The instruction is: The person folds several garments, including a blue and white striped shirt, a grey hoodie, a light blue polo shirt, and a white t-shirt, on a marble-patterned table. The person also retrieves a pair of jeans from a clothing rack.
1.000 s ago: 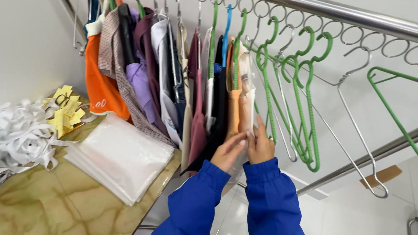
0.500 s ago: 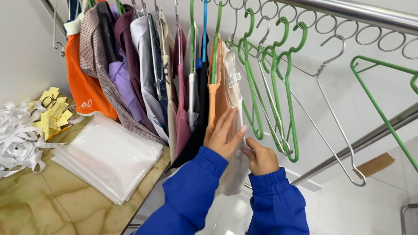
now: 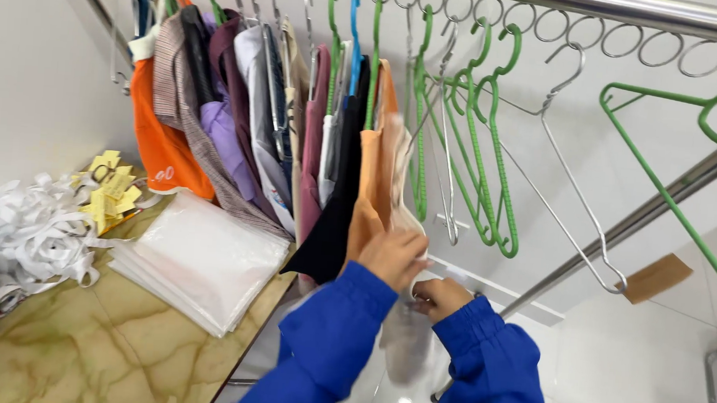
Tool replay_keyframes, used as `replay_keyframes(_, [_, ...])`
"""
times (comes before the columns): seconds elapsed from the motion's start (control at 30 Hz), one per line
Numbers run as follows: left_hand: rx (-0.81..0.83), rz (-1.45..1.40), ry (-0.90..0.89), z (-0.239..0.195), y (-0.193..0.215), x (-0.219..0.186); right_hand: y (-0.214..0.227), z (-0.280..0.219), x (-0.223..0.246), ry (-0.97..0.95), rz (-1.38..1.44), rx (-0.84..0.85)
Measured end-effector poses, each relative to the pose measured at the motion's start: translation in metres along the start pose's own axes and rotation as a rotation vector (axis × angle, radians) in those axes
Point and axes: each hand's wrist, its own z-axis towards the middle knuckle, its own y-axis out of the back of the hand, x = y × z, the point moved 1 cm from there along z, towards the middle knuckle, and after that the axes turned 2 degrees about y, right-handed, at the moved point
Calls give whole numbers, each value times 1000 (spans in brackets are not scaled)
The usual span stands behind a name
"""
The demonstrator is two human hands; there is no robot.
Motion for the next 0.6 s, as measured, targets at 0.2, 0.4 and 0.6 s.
replay_keyframes(0.2, [108,-474,664,-37,70,-30,-10,-5,3,-90,75,8])
replay_keyframes(0.4, [-204,-1043,928,-112,-23,42,15,-51,66,-8,382,-98])
replay_keyframes(0.6, [-114,-922,720,-121,82,-26,-8,-55,101,81,322,-253])
